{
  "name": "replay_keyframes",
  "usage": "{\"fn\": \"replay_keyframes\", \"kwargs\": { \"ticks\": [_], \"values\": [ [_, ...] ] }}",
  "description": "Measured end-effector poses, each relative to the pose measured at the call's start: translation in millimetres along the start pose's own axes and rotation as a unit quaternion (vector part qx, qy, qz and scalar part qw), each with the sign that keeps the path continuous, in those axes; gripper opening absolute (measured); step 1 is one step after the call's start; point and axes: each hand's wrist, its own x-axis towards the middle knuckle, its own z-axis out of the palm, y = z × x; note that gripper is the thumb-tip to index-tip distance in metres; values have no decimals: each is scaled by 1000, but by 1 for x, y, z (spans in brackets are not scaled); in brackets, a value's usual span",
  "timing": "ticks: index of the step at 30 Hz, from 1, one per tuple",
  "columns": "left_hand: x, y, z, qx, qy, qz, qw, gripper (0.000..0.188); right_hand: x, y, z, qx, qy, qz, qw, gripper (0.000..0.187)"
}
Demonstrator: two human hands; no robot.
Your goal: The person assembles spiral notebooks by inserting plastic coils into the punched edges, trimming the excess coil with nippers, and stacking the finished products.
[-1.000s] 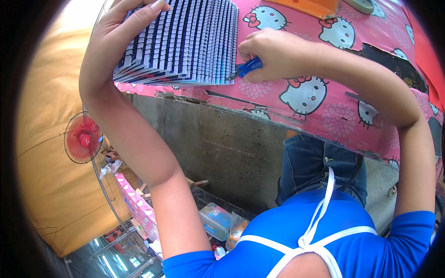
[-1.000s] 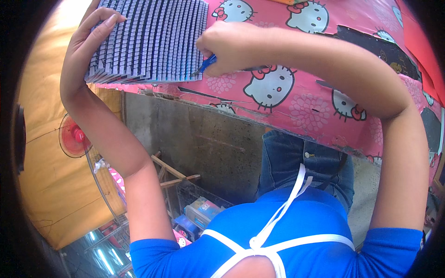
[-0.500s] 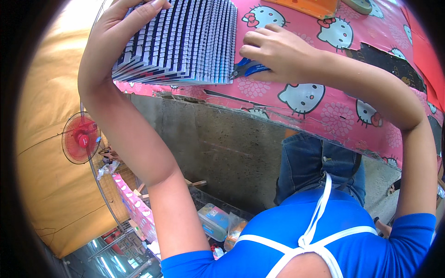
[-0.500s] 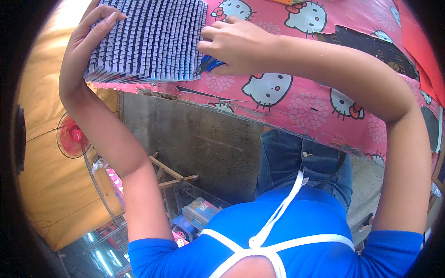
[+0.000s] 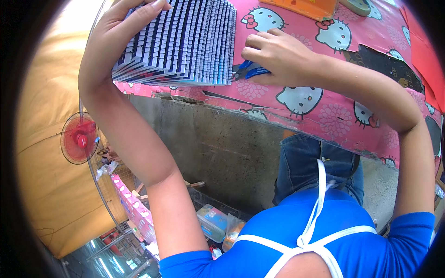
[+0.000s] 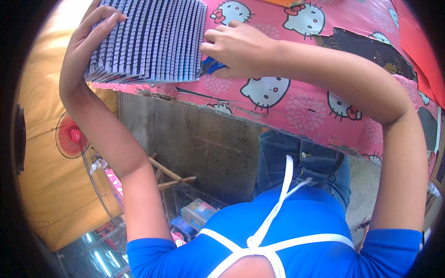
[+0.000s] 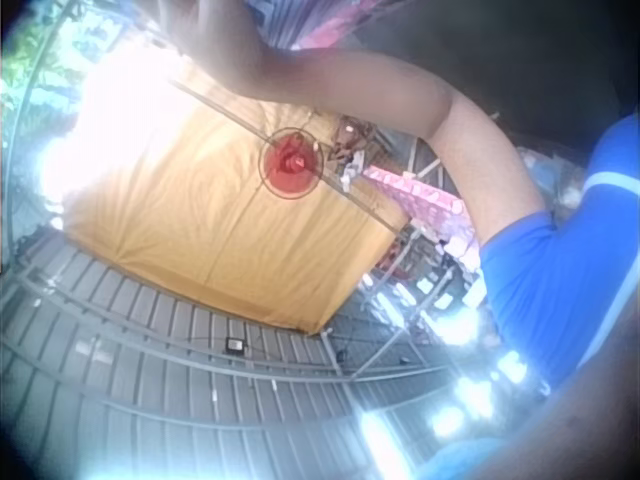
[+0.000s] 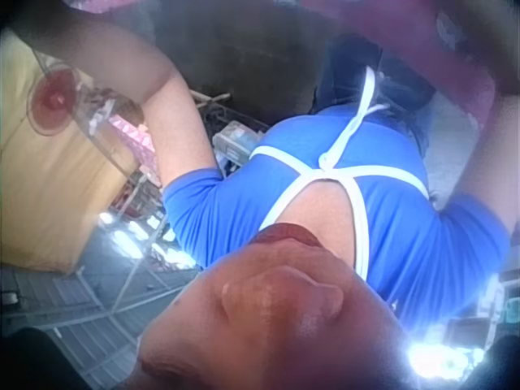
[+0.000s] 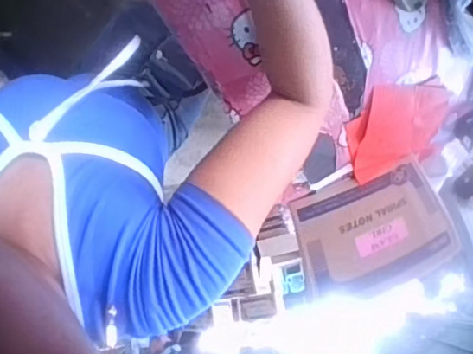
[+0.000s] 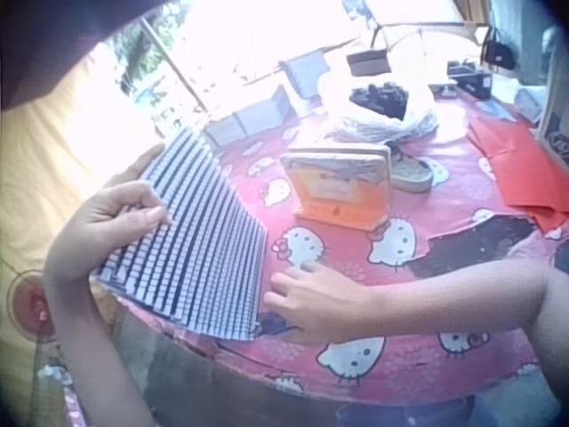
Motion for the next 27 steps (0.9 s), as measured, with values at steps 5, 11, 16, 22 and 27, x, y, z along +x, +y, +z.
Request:
{"fn": "replay_keyframes", "kwargs": {
  "ticks": [5, 11, 16, 22, 27],
  "values": [
    [1, 16, 5, -57, -17, 2, 998, 18, 7, -3, 3, 88, -57, 81, 991, 31],
    [-3, 2, 7, -30, 26, 19, 999, 18, 51, -1, -45, 356, -336, 365, 792, 40],
    [-1, 9, 5, -43, -7, -1, 999, 18, 46, -5, -37, 198, -309, 276, 888, 36],
    [0, 1, 2, -41, -10, 13, 999, 18, 6, -6, 2, -30, -30, 23, 999, 39],
    [-6, 12, 8, -96, -11, 14, 995, 19, 27, -2, -5, 144, -189, 133, 962, 33]
  ]
}}
